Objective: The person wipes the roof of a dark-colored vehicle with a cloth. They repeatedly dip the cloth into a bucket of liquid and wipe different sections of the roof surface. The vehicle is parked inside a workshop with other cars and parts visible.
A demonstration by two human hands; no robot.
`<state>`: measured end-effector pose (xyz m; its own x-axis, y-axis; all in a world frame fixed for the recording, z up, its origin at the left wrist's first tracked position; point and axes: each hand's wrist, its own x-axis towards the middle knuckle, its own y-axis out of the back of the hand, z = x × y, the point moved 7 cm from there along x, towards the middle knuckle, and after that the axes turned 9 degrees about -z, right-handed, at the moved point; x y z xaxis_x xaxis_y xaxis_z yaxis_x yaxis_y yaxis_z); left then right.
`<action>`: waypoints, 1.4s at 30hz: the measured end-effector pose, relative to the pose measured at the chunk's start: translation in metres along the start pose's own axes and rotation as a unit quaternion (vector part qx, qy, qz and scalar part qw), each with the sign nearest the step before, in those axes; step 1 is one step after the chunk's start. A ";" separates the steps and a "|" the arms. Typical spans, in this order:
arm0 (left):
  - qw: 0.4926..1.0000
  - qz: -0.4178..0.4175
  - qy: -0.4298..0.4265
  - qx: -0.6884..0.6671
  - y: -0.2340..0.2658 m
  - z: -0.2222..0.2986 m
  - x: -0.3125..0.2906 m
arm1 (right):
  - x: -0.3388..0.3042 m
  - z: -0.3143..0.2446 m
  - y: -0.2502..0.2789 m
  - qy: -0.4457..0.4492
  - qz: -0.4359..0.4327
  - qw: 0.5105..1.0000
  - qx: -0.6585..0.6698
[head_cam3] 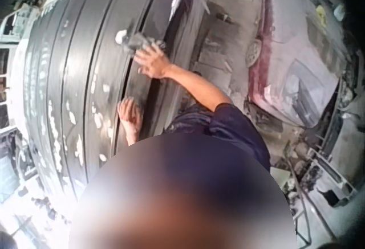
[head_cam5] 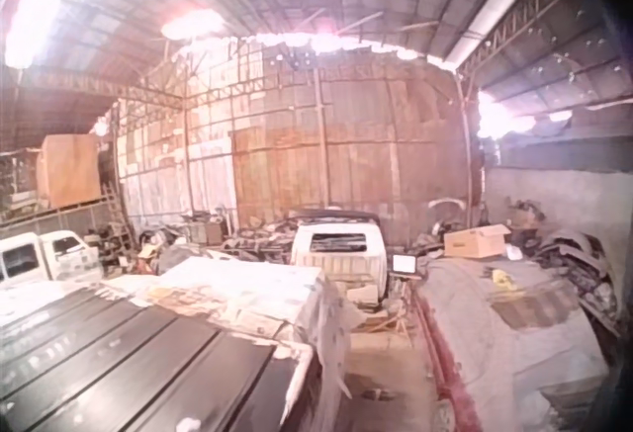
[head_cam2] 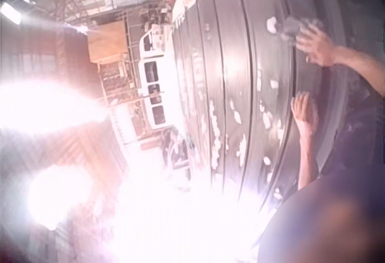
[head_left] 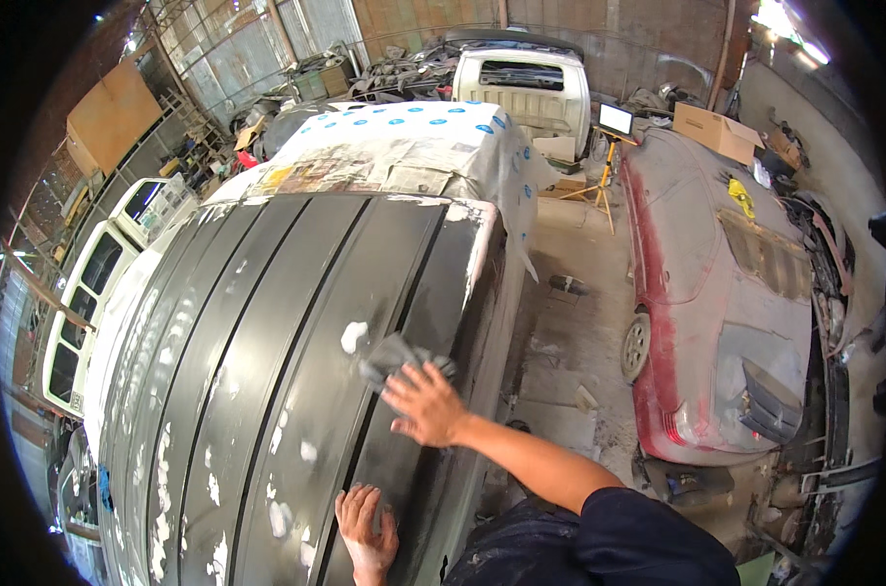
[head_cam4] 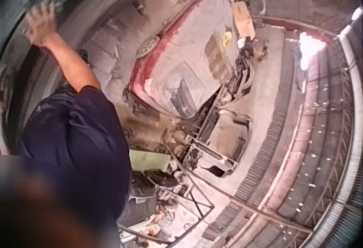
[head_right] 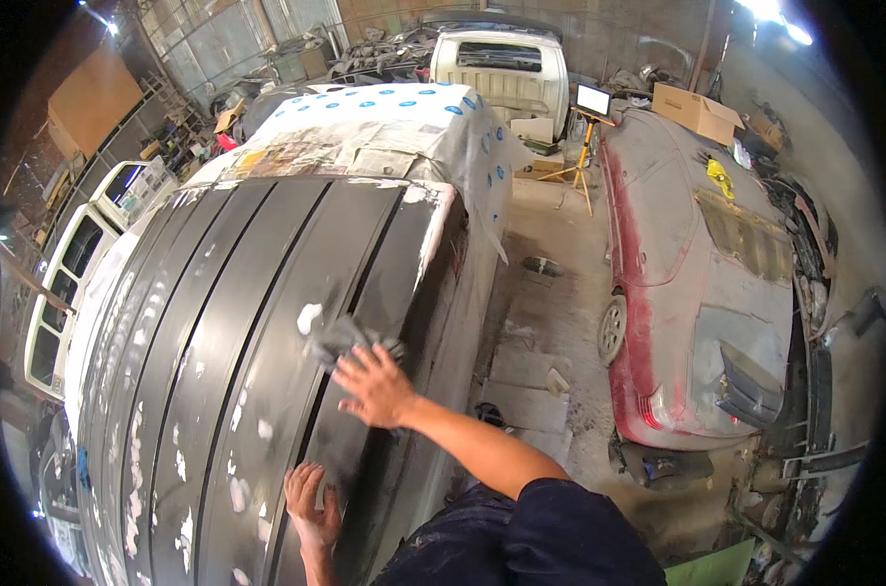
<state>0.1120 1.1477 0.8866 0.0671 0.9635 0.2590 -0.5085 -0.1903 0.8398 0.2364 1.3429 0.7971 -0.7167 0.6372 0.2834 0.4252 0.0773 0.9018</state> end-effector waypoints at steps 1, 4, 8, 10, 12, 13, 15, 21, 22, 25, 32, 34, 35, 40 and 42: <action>1.000 0.004 0.016 0.000 -0.002 -0.003 0.004 | 0.009 0.028 0.007 -0.026 0.005 1.000 -0.008; 0.999 0.031 0.043 -0.004 -0.007 -0.007 0.028 | 0.039 0.110 0.020 -0.091 -0.012 0.996 -0.021; 0.996 0.047 0.064 0.043 -0.023 -0.010 0.097 | 0.077 0.218 0.042 -0.150 -0.016 0.988 -0.033; 0.996 0.048 0.073 0.036 -0.036 -0.011 0.144 | 0.096 0.269 0.054 -0.170 -0.047 0.984 -0.038; 0.995 0.046 0.081 0.035 -0.055 -0.011 0.193 | 0.115 0.311 0.067 -0.171 -0.057 0.983 -0.045; 0.995 0.041 0.086 0.038 -0.065 -0.012 0.216 | 0.122 0.330 0.071 -0.173 -0.062 0.982 -0.047; 0.992 0.041 0.096 0.064 -0.086 -0.016 0.259 | 0.140 0.365 0.076 -0.176 -0.074 0.980 -0.050; 0.967 0.085 0.206 0.125 -0.128 -0.061 0.338 | 0.172 0.404 0.086 -0.206 -0.041 0.974 -0.081; 0.958 0.068 0.255 0.111 -0.135 -0.072 0.344 | 0.166 0.393 0.084 -0.200 -0.055 0.975 -0.076; 0.938 0.056 0.321 0.117 -0.148 -0.083 0.355 | 0.135 0.344 0.081 -0.126 -0.064 0.988 -0.060; 0.895 -0.029 0.387 0.220 -0.136 -0.079 0.327 | 0.121 0.414 0.117 -0.037 -0.110 0.992 -0.055; 0.890 -0.030 0.418 0.180 -0.134 -0.086 0.317 | 0.151 0.443 0.117 -0.020 -0.136 0.990 -0.018; 0.901 -0.035 0.388 0.192 -0.135 -0.085 0.320 | 0.168 0.451 0.112 -0.005 -0.168 0.986 0.017; 0.902 -0.069 0.389 0.177 -0.143 -0.094 0.327 | 0.275 0.440 0.066 0.057 -0.251 0.964 0.061; 0.898 -0.071 0.394 0.183 -0.141 -0.096 0.330 | 0.333 0.427 0.037 0.062 -0.264 0.961 0.050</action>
<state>0.1235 1.5101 0.8083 -0.5924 0.7897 -0.1596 -0.2177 0.0338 0.9754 0.2494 1.8859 0.7855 -0.9050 0.3933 -0.1623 0.0309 0.4412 0.8969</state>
